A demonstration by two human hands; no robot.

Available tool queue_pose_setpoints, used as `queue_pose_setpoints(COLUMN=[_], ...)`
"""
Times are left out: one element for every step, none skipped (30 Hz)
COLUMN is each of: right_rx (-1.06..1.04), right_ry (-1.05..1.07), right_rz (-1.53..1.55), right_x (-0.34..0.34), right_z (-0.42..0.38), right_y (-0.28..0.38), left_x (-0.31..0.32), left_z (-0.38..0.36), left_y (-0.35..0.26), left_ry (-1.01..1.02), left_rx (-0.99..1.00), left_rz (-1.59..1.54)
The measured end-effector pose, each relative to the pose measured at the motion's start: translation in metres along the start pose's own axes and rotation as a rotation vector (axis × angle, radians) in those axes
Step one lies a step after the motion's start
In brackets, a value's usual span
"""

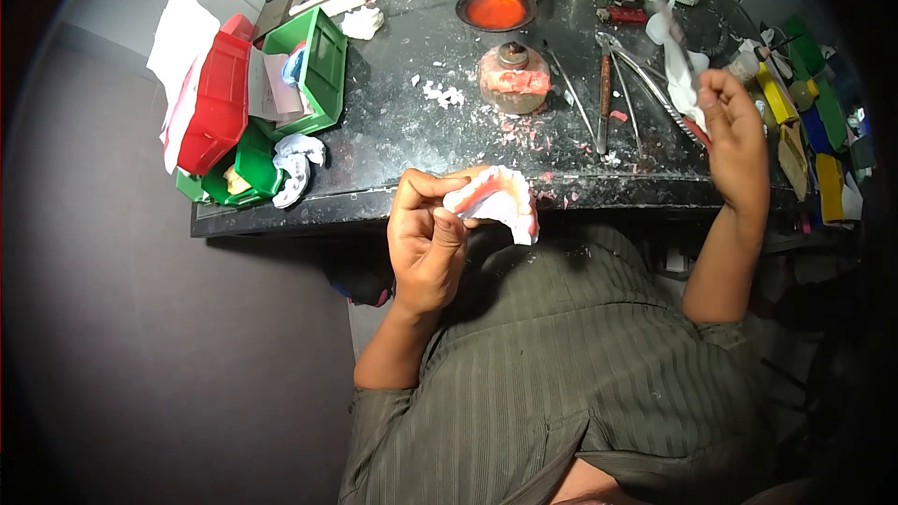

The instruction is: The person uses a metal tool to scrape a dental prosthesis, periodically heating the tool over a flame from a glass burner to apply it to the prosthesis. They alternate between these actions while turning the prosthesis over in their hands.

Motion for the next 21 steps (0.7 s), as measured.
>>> queue_pose_setpoints(right_rx=[0.054, 0.107, 0.107, 0.068, 0.026, 0.026, 0.004, -0.019, -0.067, -0.158, -0.171, -0.184, -0.278, -0.355, -0.48, -0.603, -0.648, -0.694, -0.711, -0.809, -0.87], right_ry=[0.098, 0.196, 0.196, 0.285, 0.374, 0.376, 0.381, 0.384, 0.392, 0.446, 0.421, 0.396, 0.37, 0.384, 0.409, 0.431, 0.442, 0.454, 0.448, 0.457, 0.47], right_rz=[0.212, 0.423, 0.424, 0.644, 0.864, 0.866, 0.909, 0.952, 0.869, 0.868, 0.778, 0.688, 0.618, 0.616, 0.474, 0.328, 0.304, 0.279, 0.232, 0.171, 0.103], right_x=[-0.001, -0.001, 0.001, 0.006, 0.012, 0.019, 0.026, 0.033, 0.038, 0.045, 0.05, 0.054, 0.062, 0.072, 0.074, 0.075, 0.079, 0.083, 0.087, 0.088, 0.088], right_z=[0.001, 0.001, -0.001, -0.005, -0.009, -0.013, -0.018, -0.021, -0.024, -0.027, -0.034, -0.043, -0.049, -0.058, -0.062, -0.067, -0.072, -0.078, -0.083, -0.083, -0.084], right_y=[0.005, 0.01, 0.013, 0.019, 0.025, 0.03, 0.034, 0.037, 0.037, 0.038, 0.038, 0.039, 0.044, 0.052, 0.06, 0.067, 0.068, 0.067, 0.068, 0.075, 0.08], left_x=[0.002, 0.007, 0.011, 0.011, 0.01, 0.01, 0.011, 0.014, 0.016, 0.015, 0.014, 0.013, 0.012, 0.012, 0.011, 0.011, 0.011, 0.011, 0.011, 0.01, 0.01], left_z=[0.0, 0.001, 0.002, 0.002, 0.002, 0.002, 0.003, 0.004, 0.005, 0.004, 0.004, 0.003, 0.003, 0.002, 0.001, 0.0, 0.0, 0.0, 0.0, 0.0, 0.0], left_y=[0.0, -0.001, -0.001, -0.002, -0.002, -0.002, -0.003, -0.004, -0.005, -0.004, -0.002, -0.001, -0.001, -0.001, 0.0, -0.001, -0.001, -0.002, -0.002, -0.004, -0.004], left_ry=[-0.001, 0.012, 0.025, 0.025, 0.049, 0.072, 0.071, 0.07, 0.069, 0.07, 0.074, 0.078, 0.078, 0.072, 0.066, 0.065, 0.059, 0.053, 0.052, 0.067, 0.081], left_rx=[-0.002, -0.006, -0.009, -0.009, 0.003, 0.013, 0.012, 0.015, 0.018, 0.016, 0.026, 0.037, 0.037, 0.017, -0.004, -0.004, -0.004, -0.004, -0.003, 0.004, 0.011], left_rz=[0.0, -0.083, -0.166, -0.165, -0.105, -0.046, -0.044, -0.094, -0.144, -0.144, -0.113, -0.083, -0.083, -0.091, -0.1, -0.1, -0.09, -0.081, -0.081, -0.049, -0.016])
Point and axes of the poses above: each hand's wrist, its own z-axis towards the middle knuckle, its own x-axis out of the palm, y = z × x, the point moved 3 cm from there along z, towards the middle knuckle, and after that the axes turned 10 degrees about x, right-handed, at the moved point
